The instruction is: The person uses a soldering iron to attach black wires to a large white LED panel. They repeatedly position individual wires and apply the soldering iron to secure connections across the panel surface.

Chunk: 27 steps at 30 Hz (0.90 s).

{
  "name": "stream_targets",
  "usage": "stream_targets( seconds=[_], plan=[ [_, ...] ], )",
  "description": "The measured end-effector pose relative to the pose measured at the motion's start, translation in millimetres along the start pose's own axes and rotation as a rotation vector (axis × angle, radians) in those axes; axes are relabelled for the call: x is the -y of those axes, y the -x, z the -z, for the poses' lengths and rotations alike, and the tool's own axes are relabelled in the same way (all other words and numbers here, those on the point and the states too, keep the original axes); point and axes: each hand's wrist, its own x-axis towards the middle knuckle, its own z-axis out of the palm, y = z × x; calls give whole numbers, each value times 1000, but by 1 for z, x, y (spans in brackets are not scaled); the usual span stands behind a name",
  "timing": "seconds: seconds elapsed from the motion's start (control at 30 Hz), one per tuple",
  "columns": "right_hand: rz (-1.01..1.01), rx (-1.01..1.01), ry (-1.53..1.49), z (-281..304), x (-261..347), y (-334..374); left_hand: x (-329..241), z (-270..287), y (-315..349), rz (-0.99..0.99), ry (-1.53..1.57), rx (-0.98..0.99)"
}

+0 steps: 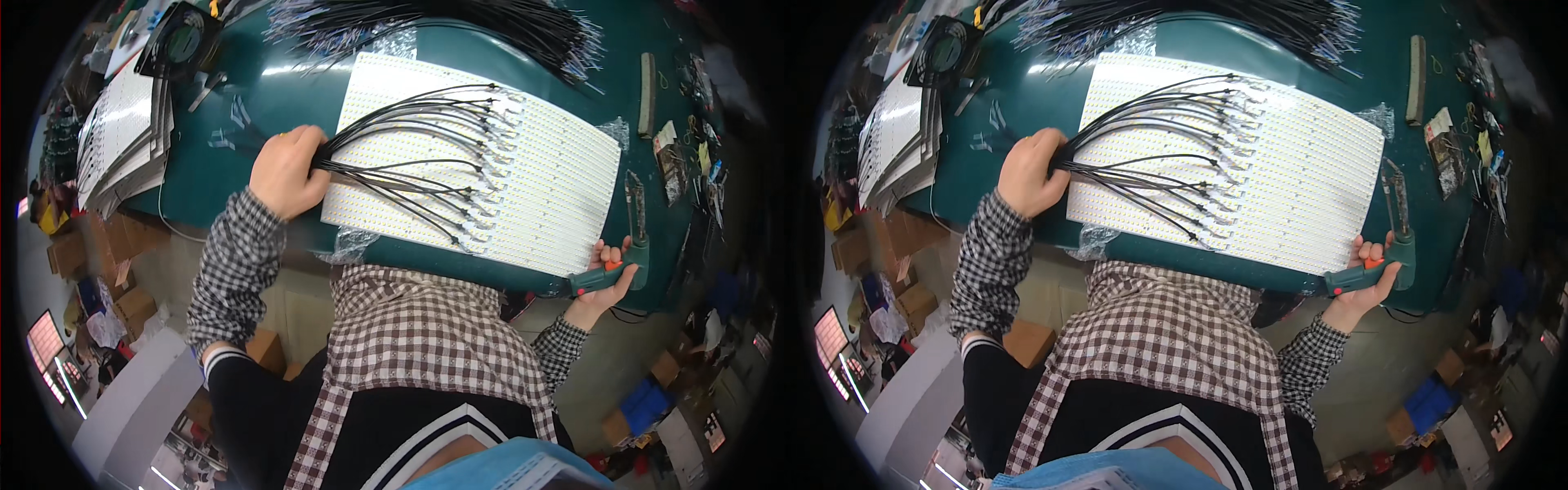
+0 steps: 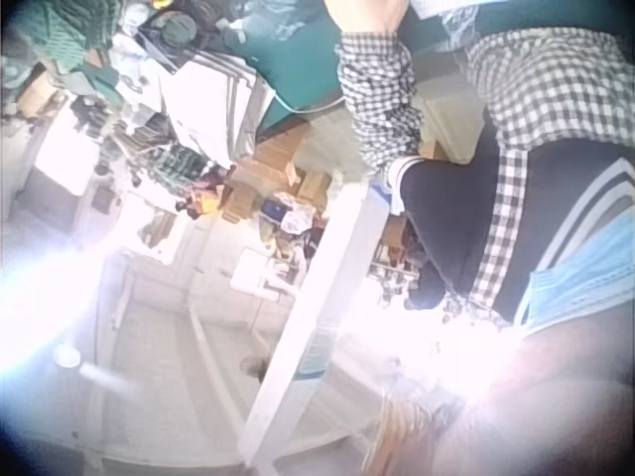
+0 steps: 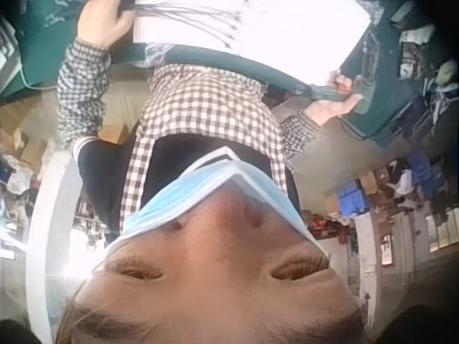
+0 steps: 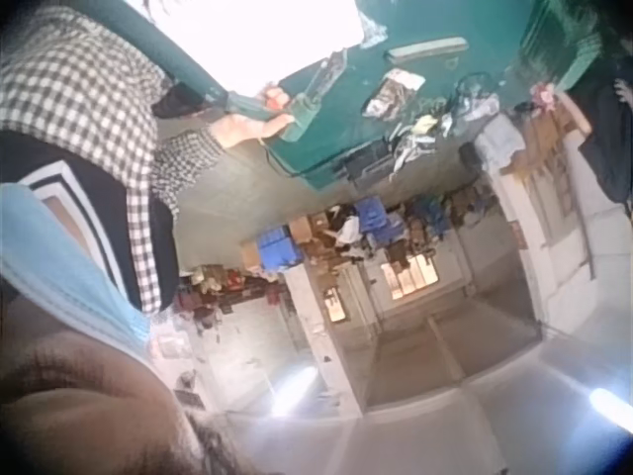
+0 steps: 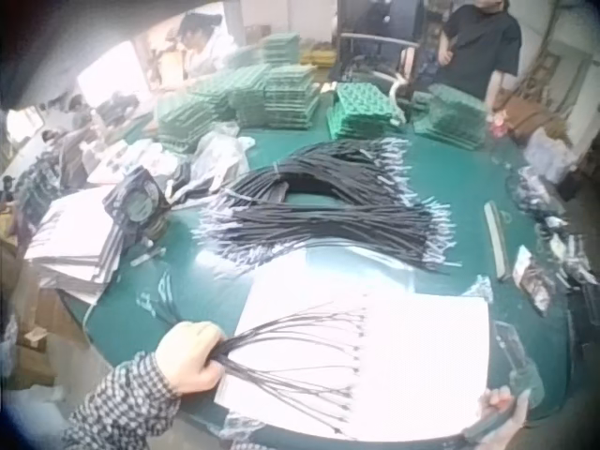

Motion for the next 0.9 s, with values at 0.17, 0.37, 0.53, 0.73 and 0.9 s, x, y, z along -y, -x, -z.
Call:
stream_targets(
  seconds=[0.17, 0.37, 0.53, 0.73, 0.9],
  plan=[
    [5, -40, 13, -5, -4, 2, -24, -14, 1, 293, 130, -138],
    [21, -1, -29, -4, -6, 2, -18, -4, -8, 438, 214, 68],
    [21, 41, -53, 1, -8, 1, 13, -9, -8, 489, 544, 134],
    [14, 51, -57, -2, -9, 2, -15, -13, -2, 455, 134, -49],
    [20, 39, -44, -4, -10, 1, -16, -23, 8, 513, 516, -157]
  ],
)
